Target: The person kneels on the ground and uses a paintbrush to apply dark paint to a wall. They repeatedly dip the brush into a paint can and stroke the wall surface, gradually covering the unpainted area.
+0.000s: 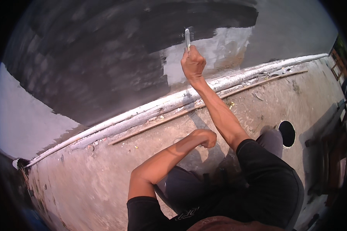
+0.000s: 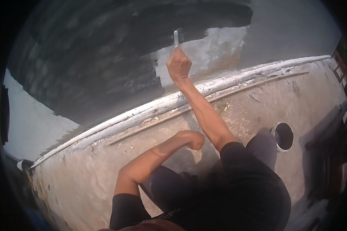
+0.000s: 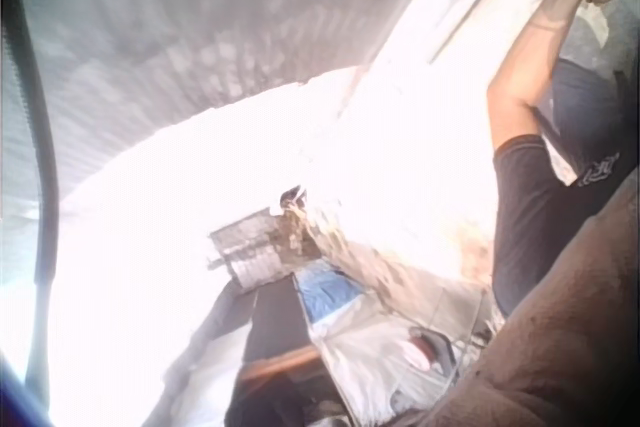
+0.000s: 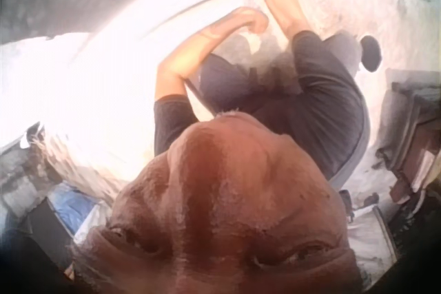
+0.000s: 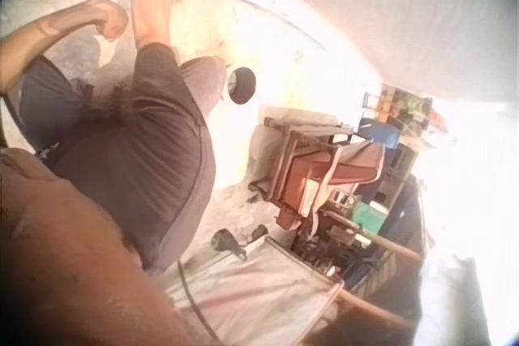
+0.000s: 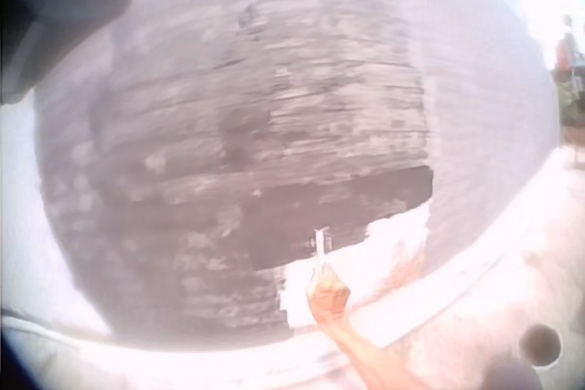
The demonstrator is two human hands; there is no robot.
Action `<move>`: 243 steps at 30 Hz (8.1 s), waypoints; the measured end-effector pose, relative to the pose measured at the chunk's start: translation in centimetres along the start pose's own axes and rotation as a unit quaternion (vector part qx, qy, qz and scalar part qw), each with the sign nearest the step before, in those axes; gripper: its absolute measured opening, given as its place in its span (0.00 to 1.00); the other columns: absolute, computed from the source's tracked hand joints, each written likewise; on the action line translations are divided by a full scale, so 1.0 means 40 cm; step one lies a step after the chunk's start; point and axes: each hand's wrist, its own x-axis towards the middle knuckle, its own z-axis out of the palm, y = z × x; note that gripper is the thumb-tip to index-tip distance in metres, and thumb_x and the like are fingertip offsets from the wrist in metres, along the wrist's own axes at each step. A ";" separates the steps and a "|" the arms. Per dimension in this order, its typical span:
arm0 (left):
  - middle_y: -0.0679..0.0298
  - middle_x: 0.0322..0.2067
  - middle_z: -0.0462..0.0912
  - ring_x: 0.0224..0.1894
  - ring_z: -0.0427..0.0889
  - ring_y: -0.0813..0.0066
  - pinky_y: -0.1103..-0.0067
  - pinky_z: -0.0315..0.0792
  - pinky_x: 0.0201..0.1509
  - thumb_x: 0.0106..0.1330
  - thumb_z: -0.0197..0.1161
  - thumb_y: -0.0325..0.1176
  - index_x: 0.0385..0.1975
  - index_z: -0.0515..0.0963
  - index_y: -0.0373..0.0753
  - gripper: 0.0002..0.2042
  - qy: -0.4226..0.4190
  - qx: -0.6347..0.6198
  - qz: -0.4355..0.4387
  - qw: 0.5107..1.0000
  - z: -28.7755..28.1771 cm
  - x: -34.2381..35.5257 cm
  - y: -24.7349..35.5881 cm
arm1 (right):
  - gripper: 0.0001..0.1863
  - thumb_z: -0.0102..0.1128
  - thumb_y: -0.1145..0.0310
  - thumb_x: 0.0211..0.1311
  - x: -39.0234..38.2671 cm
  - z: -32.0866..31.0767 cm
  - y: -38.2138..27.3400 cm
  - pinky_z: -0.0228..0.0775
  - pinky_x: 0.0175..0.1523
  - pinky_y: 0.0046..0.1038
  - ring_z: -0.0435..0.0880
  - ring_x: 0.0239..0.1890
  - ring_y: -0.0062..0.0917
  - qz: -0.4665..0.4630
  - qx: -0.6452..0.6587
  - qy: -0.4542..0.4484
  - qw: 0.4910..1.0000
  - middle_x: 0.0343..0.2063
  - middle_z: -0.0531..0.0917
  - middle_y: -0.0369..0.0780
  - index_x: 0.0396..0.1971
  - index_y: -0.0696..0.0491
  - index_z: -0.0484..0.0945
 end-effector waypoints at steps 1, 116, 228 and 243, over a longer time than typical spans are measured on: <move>0.45 0.37 0.86 0.41 0.84 0.50 0.63 0.75 0.43 0.55 0.59 0.30 0.34 0.85 0.31 0.12 -0.028 0.004 -0.012 1.000 0.004 -0.001 0.004 | 0.06 0.63 0.76 0.59 -0.028 0.020 -0.045 0.70 0.25 0.40 0.82 0.21 0.46 -0.010 0.032 -0.015 0.999 0.19 0.81 0.48 0.28 0.57 0.73; 0.51 0.29 0.85 0.29 0.81 0.60 0.63 0.73 0.31 0.55 0.54 0.27 0.28 0.85 0.32 0.11 0.018 -0.002 -0.127 0.992 -0.166 0.123 -0.038 | 0.12 0.65 0.64 0.64 -0.147 -1.454 0.763 0.63 0.27 0.20 0.76 0.21 0.15 0.449 -0.155 -0.373 0.797 0.25 0.85 0.37 0.33 0.60 0.82; 0.46 0.33 0.83 0.36 0.82 0.49 0.62 0.74 0.39 0.55 0.57 0.36 0.32 0.84 0.34 0.14 -0.019 -0.003 -0.051 0.999 -0.060 0.141 -0.134 | 0.12 0.66 0.64 0.62 0.371 -0.344 0.749 0.71 0.30 0.25 0.84 0.22 0.20 0.188 0.124 -0.082 0.971 0.19 0.84 0.39 0.37 0.57 0.87; 0.44 0.31 0.83 0.33 0.80 0.43 0.59 0.72 0.38 0.62 0.55 0.37 0.31 0.83 0.33 0.14 -0.005 0.063 0.013 0.998 -0.085 0.125 -0.086 | 0.05 0.62 0.72 0.60 0.223 -0.226 0.504 0.69 0.28 0.36 0.81 0.23 0.42 -0.007 0.023 -0.026 0.999 0.21 0.80 0.48 0.31 0.58 0.82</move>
